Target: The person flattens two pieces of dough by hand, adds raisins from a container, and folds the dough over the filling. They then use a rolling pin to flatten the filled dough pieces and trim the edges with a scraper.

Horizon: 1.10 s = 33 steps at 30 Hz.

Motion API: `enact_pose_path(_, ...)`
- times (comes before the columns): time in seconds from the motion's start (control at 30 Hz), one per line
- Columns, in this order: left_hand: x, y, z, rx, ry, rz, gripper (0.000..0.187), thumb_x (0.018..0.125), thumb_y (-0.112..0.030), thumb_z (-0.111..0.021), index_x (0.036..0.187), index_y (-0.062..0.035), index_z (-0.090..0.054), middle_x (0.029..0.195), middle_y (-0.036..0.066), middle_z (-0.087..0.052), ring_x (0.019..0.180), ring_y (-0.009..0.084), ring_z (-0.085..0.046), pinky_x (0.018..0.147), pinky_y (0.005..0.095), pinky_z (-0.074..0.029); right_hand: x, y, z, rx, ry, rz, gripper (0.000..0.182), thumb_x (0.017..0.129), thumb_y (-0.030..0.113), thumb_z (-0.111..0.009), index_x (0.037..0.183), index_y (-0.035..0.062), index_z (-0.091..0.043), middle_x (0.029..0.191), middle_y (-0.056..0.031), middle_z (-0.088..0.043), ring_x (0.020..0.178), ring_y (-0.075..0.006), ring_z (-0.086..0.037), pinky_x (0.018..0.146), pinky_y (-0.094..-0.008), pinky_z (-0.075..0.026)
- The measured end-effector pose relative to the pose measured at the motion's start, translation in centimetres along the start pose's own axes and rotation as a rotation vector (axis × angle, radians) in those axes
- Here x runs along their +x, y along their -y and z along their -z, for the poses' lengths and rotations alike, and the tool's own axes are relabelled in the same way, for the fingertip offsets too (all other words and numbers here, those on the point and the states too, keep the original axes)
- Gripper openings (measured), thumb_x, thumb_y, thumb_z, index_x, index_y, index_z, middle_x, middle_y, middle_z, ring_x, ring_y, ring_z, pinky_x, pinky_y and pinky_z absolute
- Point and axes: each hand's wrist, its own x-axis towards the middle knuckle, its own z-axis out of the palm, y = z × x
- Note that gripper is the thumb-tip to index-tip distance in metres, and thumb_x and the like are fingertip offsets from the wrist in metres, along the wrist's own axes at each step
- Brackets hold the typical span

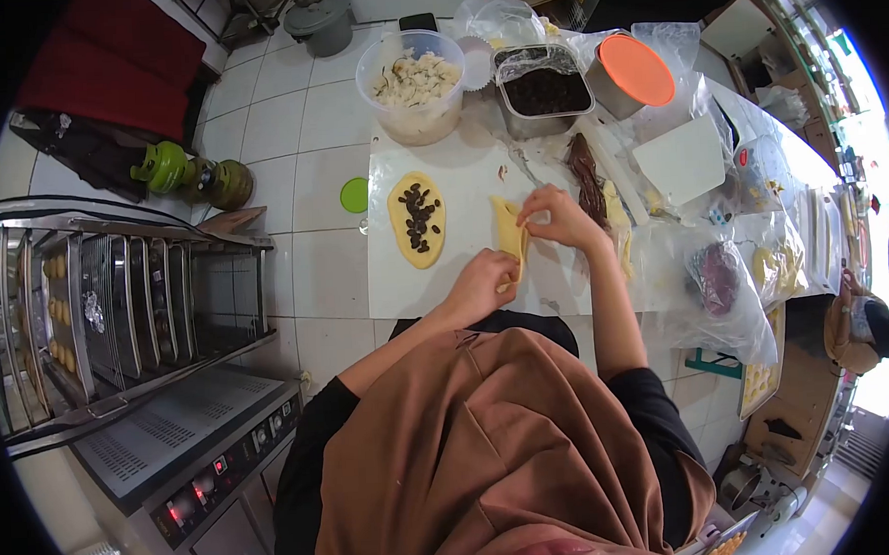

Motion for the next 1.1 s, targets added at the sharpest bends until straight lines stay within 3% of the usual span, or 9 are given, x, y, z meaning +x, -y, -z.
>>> enact_pose_path(0.07, 0.7, 0.1, -0.6, 0.108, 0.141, -0.068, 0.008, 0.067, -0.004, -0.064, 0.073, -0.0039, -0.058, 0.088, 0.009, -0.062, 0.085, 0.0291, -0.055, 0.076, 0.0374, -0.046, -1.6, -0.3, -0.9, 0.017, -0.09, -0.061, 0.015, 0.065, 0.013, -0.063, 0.078, 0.0124, -0.07, 0.083, -0.0038, -0.064, 0.092, -0.0248, -0.056, 0.088, -0.0373, -0.039)
enact_pose_path(0.2, 0.4, 0.0, -1.7, 0.255, 0.179, -0.127, 0.027, 0.072, -0.008, -0.062, 0.098, -0.0041, -0.054, 0.082, 0.01, -0.06, 0.08, 0.0283, -0.056, 0.07, 0.038, -0.047, -3.8, -1.5, -3.8, 0.0, -0.274, -0.171, 0.011, 0.068, 0.014, -0.065, 0.077, 0.0105, -0.069, 0.078, -0.0024, -0.066, 0.085, -0.0235, -0.057, 0.083, -0.0374, -0.037)
enact_pose_path(0.3, -0.1, -0.1, -2.3, 0.281, 0.184, -0.007, 0.036, 0.077, -0.011, -0.061, 0.11, -0.0034, -0.048, 0.083, 0.012, -0.059, 0.075, 0.029, -0.059, 0.062, 0.0388, -0.048, -3.9, -0.2, -5.8, 0.019, -0.39, -0.316, 0.012, 0.072, 0.021, -0.068, 0.078, 0.0101, -0.068, 0.075, -0.0023, -0.065, 0.08, -0.0219, -0.056, 0.08, -0.0367, -0.035)
enact_pose_path(0.4, 1.1, -0.1, -1.7, 0.168, 0.098, 0.149, 0.032, 0.08, -0.011, -0.06, 0.109, -0.0014, -0.05, 0.083, 0.013, -0.06, 0.07, 0.0295, -0.06, 0.058, 0.0385, -0.049, -3.7, 1.0, -7.0, -0.052, -0.524, -0.498, 0.013, 0.071, 0.02, -0.069, 0.079, 0.0098, -0.068, 0.076, -0.0027, -0.065, 0.082, -0.0234, -0.056, 0.08, -0.0384, -0.035)
enact_pose_path(0.6, 7.6, 5.0, 0.0, 0.235, -0.16, 0.101, 0.033, 0.075, -0.016, -0.068, 0.102, -0.0013, -0.057, 0.081, 0.013, -0.062, 0.068, 0.0281, -0.061, 0.064, 0.0369, -0.049, -2.7, 0.0, -7.8, -0.133, -0.668, -0.488, 0.015, 0.072, 0.017, -0.068, 0.086, 0.0105, -0.068, 0.084, -0.0053, -0.064, 0.087, -0.0269, -0.055, 0.079, -0.0412, -0.035)
enact_pose_path(0.7, 9.6, 5.8, 0.7, 0.213, 0.103, 0.285, 0.038, 0.071, -0.02, -0.073, 0.1, -0.0015, -0.059, 0.088, 0.014, -0.061, 0.072, 0.028, -0.061, 0.067, 0.0373, -0.049, -1.9, 2.0, -7.4, -0.049, -0.535, -0.577, 0.016, 0.073, 0.015, -0.066, 0.089, 0.0111, -0.067, 0.085, -0.0063, -0.064, 0.088, -0.027, -0.054, 0.078, -0.0412, -0.035)
enact_pose_path(0.8, 10.5, 6.5, 0.9, 0.273, 0.266, 0.261, 0.037, 0.069, -0.02, -0.075, 0.098, -0.0032, -0.06, 0.096, 0.013, -0.057, 0.077, 0.0262, -0.06, 0.066, 0.0364, -0.049, -1.7, 1.9, -7.5, -0.105, -0.498, -0.562, 0.016, 0.074, 0.014, -0.065, 0.09, 0.0111, -0.066, 0.085, -0.0064, -0.063, 0.089, -0.0264, -0.054, 0.078, -0.041, -0.035)
enact_pose_path(1.0, 10.1, 6.1, 2.8, -0.055, 0.219, 0.15, 0.026, 0.071, -0.013, -0.071, 0.093, -0.0051, -0.06, 0.097, 0.011, -0.052, 0.085, 0.0273, -0.056, 0.074, 0.0362, -0.046, -2.5, 2.1, -8.1, -0.142, -0.675, -0.495, 0.012, 0.072, 0.014, -0.066, 0.084, 0.01, -0.065, 0.084, -0.0051, -0.062, 0.088, -0.0251, -0.054, 0.078, -0.0403, -0.035)
enact_pose_path(1.1, 10.2, 6.1, 3.6, 0.069, 0.326, 0.044, 0.019, 0.074, -0.005, -0.067, 0.09, -0.0032, -0.059, 0.097, 0.009, -0.051, 0.08, 0.0218, -0.056, 0.072, 0.0327, -0.047, -2.6, 2.5, -8.2, -0.147, -0.619, -0.494, 0.01, 0.072, 0.013, -0.066, 0.081, 0.0094, -0.064, 0.083, -0.0043, -0.062, 0.088, -0.0248, -0.053, 0.078, -0.0402, -0.034)
